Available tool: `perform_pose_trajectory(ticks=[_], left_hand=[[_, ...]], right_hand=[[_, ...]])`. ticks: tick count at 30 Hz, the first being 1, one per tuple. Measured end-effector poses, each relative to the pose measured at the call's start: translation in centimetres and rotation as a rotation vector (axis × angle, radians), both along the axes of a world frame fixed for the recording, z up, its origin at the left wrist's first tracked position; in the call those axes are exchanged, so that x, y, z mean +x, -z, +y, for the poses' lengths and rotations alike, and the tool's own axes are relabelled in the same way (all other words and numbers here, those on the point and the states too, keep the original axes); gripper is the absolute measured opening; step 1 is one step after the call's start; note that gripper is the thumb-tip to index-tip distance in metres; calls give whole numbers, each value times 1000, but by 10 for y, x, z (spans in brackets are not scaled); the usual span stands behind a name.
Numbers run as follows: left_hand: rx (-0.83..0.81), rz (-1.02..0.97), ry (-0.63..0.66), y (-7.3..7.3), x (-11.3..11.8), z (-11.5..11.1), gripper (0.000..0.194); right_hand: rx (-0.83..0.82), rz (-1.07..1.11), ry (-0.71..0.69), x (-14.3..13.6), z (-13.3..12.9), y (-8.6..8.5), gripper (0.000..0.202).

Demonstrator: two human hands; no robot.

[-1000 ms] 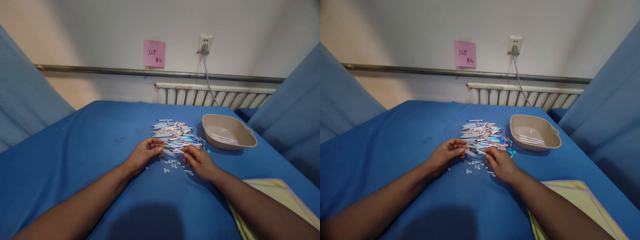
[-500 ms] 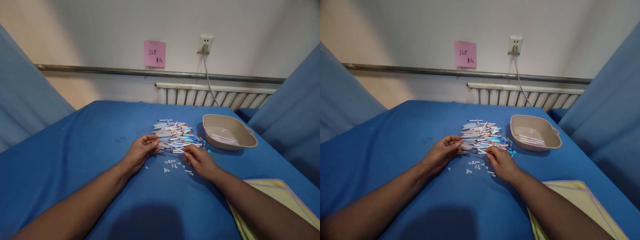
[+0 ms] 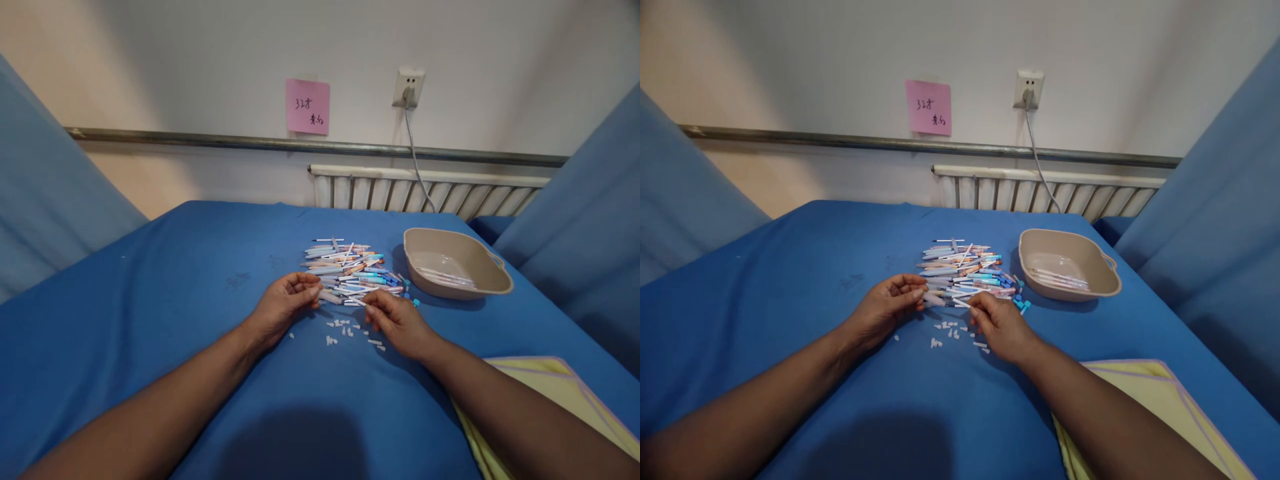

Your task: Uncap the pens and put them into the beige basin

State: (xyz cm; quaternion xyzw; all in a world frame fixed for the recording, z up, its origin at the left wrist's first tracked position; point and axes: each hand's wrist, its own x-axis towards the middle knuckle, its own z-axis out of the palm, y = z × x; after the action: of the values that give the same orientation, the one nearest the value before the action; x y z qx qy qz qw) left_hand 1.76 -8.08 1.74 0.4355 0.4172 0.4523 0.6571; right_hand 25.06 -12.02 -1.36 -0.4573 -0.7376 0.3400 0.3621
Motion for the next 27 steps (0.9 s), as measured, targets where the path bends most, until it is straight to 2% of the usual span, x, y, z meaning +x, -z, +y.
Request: perform_pose_trajectory(ticks=[7,27], left_hand=[[14,-58,-91,-1,-4,4,29],[54,3,-77,1,-2,3,34]], right_hand=[[7,-16,-3,2,0,1,11],[31,-32,1,2,1,3,10]])
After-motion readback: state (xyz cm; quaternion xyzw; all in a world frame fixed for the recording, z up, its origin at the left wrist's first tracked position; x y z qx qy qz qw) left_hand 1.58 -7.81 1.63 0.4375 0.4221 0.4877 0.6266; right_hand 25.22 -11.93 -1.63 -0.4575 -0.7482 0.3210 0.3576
